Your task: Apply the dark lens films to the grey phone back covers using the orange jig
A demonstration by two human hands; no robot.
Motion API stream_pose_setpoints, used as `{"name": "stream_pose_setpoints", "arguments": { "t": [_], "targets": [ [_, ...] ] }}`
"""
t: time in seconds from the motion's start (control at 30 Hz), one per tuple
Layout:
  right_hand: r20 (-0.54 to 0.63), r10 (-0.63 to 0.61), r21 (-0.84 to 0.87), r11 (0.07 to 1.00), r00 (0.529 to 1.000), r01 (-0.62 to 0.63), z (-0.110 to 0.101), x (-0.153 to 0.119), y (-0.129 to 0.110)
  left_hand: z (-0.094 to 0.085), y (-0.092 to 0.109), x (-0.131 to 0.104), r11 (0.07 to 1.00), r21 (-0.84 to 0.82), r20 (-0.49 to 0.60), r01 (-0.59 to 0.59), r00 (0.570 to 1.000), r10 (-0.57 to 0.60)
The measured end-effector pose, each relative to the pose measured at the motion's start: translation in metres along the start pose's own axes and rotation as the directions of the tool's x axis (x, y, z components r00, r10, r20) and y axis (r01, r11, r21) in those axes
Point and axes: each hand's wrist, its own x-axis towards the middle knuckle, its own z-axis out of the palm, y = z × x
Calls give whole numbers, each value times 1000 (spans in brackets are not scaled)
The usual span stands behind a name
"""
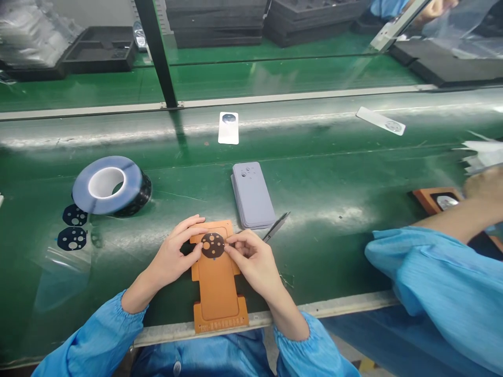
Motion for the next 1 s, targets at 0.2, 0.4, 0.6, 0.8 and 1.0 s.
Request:
{"name": "stream_pose_setpoints", "arguments": {
  "t": [0.2,0.4,0.6,0.8,1.0],
  "targets": [
    [-95,-214,-225,956,972,189,-32,7,-25,0,0,-1,998,69,5,9,1000,-10],
    [55,-359,-658,688,932,304,-77,97,-55,0,-3,-4,993,107,-39,-56,997,61],
    [308,-41,-746,609,951,268,-98,169,-48,-1,-8,-7,993,111,-62,-45,997,52],
    [307,11,-687,694,952,214,-107,184,-47,-1,-6,-9,985,164,-82,-59,994,73],
    [256,-67,-651,726,964,223,-102,188,-54,-9,-16,-5,991,135,-136,-7,990,26]
  ]
}}
